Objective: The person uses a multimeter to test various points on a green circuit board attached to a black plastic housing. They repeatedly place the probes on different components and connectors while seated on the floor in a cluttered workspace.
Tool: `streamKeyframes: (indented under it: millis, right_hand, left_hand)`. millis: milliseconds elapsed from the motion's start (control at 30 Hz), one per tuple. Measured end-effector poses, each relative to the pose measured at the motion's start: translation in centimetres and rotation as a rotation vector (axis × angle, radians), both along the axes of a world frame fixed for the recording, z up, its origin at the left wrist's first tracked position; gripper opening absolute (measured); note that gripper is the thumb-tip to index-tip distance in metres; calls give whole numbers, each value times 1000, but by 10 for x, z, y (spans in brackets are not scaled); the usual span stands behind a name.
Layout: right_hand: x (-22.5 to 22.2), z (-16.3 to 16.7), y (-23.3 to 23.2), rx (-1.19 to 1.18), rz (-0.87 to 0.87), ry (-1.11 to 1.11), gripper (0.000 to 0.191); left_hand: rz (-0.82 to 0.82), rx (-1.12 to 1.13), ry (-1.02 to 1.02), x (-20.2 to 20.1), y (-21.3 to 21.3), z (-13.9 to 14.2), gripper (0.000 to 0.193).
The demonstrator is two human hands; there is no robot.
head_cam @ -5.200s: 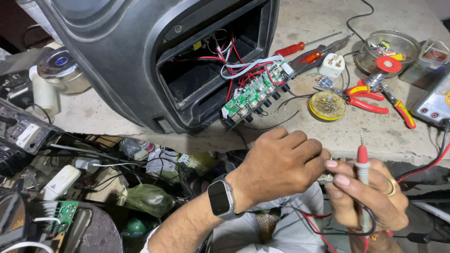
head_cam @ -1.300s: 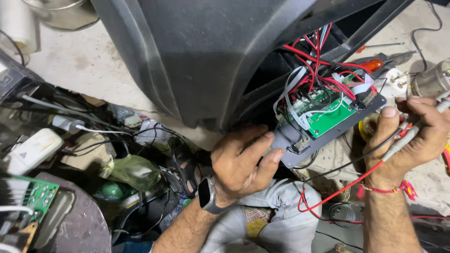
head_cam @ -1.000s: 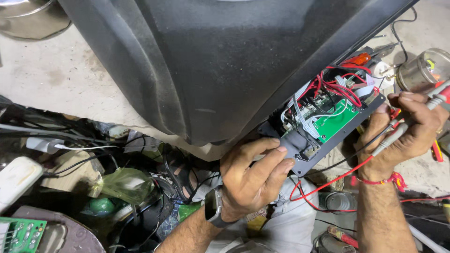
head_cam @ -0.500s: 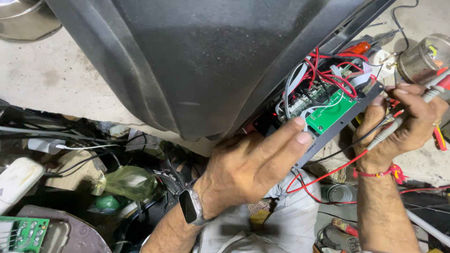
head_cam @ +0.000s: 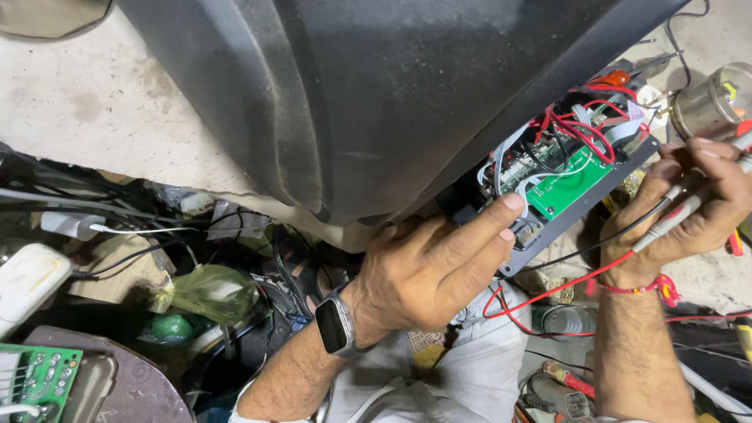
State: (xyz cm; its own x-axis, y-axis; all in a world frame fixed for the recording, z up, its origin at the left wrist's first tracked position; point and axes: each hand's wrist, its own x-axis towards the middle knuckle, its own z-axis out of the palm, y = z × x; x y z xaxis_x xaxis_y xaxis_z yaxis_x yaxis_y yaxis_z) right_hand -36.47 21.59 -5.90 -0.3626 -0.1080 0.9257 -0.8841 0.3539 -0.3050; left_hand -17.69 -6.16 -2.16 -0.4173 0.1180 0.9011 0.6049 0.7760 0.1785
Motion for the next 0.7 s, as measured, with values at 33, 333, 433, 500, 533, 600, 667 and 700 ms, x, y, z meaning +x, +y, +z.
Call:
streamKeyframes:
  millis: [33, 333, 433, 500, 533, 600, 667, 700]
  right_hand:
    - [-1, -2, 3, -35, 5, 14, 21]
    - [71, 50, -3, -143, -47, 417, 26]
    - [143, 66, -1, -33, 114, 99, 26]
    - [172, 69, 12, 85, 305, -161, 33]
    - [175, 69, 21, 196, 418, -188, 36]
    - [169, 62, 34, 381, 568, -35, 39]
    - [150, 52, 39, 513, 625, 333, 40]
    - [142, 47, 36, 453, 697, 320, 42]
  left_hand:
    - [0, -2, 8, 1, 1, 0, 19]
    - [73, 130, 108, 21, 34, 17, 32]
    - [41, -37, 178, 34, 45, 27, 38]
    - [1, -122, 172, 41, 55, 35, 39]
    - [-16, -164, 167, 45, 60, 39, 39]
    - [18, -212, 175, 48, 68, 47, 40]
    - [53, -245, 181, 50, 73, 55, 41]
    - [69, -255, 186, 51, 74, 59, 40]
